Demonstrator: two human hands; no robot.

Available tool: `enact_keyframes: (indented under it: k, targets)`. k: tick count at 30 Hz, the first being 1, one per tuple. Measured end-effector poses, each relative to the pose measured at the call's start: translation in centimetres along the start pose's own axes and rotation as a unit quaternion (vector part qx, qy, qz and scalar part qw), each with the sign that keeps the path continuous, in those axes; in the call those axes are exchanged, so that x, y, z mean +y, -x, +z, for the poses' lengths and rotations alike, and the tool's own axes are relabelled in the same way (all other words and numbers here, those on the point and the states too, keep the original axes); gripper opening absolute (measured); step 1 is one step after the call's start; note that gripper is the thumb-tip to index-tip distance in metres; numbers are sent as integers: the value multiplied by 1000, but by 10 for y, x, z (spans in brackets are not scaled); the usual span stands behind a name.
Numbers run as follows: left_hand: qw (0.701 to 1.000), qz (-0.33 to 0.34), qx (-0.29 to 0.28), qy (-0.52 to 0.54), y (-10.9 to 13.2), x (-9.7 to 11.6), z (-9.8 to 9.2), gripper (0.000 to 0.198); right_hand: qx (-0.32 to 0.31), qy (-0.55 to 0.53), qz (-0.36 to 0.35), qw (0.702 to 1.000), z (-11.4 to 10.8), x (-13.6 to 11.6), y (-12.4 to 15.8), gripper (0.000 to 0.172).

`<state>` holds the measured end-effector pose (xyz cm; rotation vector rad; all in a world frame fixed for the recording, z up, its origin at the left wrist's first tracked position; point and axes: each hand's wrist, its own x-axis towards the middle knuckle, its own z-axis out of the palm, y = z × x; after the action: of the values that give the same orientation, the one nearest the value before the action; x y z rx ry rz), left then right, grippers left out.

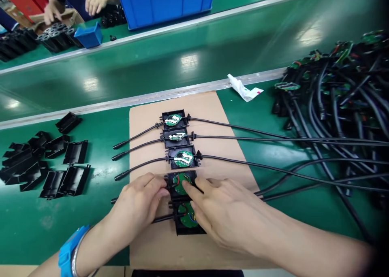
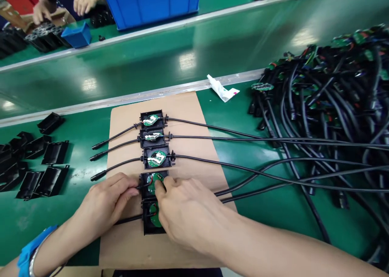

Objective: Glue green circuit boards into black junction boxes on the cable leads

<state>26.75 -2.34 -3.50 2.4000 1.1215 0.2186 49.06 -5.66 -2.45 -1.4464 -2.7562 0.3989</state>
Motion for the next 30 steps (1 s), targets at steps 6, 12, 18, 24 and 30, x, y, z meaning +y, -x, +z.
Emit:
enact_keyframes:
  k: [6,12,18,24,30]
  targets:
    - [1000,15,-2,-13,-6,6,-9,18,55,17,-8,998,7,0,-4,28]
    - [995,-10,-78,-62,-16,18,-5,29,83,7,-6,996,9,0,-2,25]
    - [977,-36,-112,-177,-19,16,1,30,89,6,-6,996,12,-1,-2,24]
    - [972,-35,-157,-174,-22,19,-6,31,93,13,-6,996,13,-1,-3,27]
    - [945,-43,-186,-267,-30,24,-6,29,90,8,-2,996,14,-1,-3,25]
